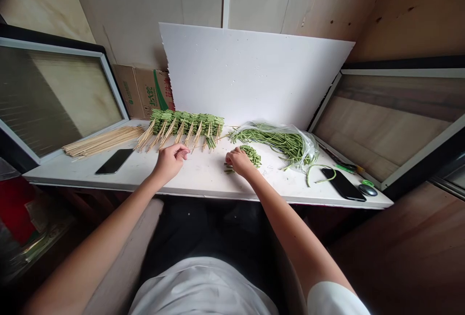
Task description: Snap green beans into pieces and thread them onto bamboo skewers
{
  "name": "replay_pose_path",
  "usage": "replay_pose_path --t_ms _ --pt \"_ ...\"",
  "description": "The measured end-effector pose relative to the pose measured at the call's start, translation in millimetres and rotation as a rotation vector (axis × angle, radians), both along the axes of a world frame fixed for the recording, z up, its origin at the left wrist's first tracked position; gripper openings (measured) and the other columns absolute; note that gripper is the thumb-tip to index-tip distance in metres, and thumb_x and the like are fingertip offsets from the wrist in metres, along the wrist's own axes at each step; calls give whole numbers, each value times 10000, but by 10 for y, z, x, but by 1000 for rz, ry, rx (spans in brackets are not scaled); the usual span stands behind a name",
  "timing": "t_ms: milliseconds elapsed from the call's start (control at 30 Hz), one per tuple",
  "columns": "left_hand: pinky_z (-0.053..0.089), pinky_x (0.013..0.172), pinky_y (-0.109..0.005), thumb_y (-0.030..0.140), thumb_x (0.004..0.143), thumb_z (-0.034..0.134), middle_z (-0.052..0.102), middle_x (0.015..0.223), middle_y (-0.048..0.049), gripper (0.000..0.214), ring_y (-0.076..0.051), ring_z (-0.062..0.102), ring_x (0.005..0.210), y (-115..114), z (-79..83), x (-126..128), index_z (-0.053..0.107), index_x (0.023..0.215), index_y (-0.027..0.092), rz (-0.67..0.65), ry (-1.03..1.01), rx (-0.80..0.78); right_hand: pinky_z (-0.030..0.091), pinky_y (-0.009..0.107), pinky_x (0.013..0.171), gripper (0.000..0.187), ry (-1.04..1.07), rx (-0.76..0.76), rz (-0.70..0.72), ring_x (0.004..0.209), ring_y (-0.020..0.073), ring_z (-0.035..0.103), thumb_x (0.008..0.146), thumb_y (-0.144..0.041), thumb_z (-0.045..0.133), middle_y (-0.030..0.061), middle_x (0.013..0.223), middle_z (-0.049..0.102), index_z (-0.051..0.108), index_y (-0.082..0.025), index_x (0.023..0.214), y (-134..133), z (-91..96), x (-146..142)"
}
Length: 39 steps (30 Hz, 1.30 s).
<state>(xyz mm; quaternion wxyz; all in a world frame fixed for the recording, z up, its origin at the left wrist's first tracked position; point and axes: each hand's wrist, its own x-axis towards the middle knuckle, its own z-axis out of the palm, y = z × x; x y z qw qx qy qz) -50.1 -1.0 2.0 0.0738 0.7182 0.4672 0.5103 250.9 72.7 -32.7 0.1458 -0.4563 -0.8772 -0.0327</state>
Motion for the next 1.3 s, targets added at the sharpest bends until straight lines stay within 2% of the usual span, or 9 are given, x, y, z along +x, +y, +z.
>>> replay_pose_path --t_ms 100,167,233,300,367,433,633,967,1300 --pt "472 664 -276 225 957 567 708 694 -17 188 -163 626 621 0 13 -12 708 838 189 -1 3 13 477 412 931 124 281 -7 15 1091 321 621 957 -150 687 132 993 791 801 -186 991 -22 2 24" --pt "475 668 -276 227 960 565 712 699 -18 191 -163 634 628 -6 33 -23 710 842 188 -5 5 29 494 416 916 75 597 -68 -8 1040 302 647 948 -255 737 110 1009 791 797 -212 961 -87 32 53" --pt "478 669 -277 236 968 565 717 705 -19 195 -163 642 631 -24 61 -26 711 847 188 -11 10 52 520 385 865 176 979 -219 0 973 260 675 916 -401 791 83 1017 779 776 -232 963 -199 98 89" --pt "481 665 -276 243 975 566 723 709 -19 195 -165 652 633 -61 94 -10 711 855 190 -11 18 81 540 341 822 289 1307 -439 88 956 223 694 864 -510 832 52 1027 762 749 -253 968 -342 204 124" --pt "484 667 -277 241 980 567 729 712 -19 190 -171 669 652 -114 126 24 713 868 192 2 32 121 553 310 837 309 1513 -628 222 1056 212 705 826 -526 868 27 1071 759 730 -273 937 -489 337 152" --pt "489 679 -277 223 982 561 738 724 -21 188 -177 687 681 -174 154 68 716 879 197 20 49 172 559 293 881 267 1640 -708 308 1185 210 693 828 -485 879 8 1133 766 731 -289 934 -615 468 170" --pt "500 693 -272 205 992 556 743 742 -21 199 -173 691 688 -296 196 164 720 880 198 38 64 258 554 328 988 217 1720 -655 307 1287 245 688 831 -435 880 25 1157 810 782 -277 944 -773 660 154" --pt "472 655 -264 186 963 559 717 693 -5 205 -167 657 638 -292 172 177 743 875 205 62 98 216 580 261 763 228 1708 -624 252 1184 251 748 796 -422 914 43 1071 835 819 -257 922 -833 694 66" --pt "476 676 -268 145 923 551 739 719 -16 224 -181 669 661 -287 163 172 758 871 212 95 120 165 580 291 725 288 1617 -520 166 1138 252 749 787 -515 903 59 1075 828 816 -277 923 -838 680 60"
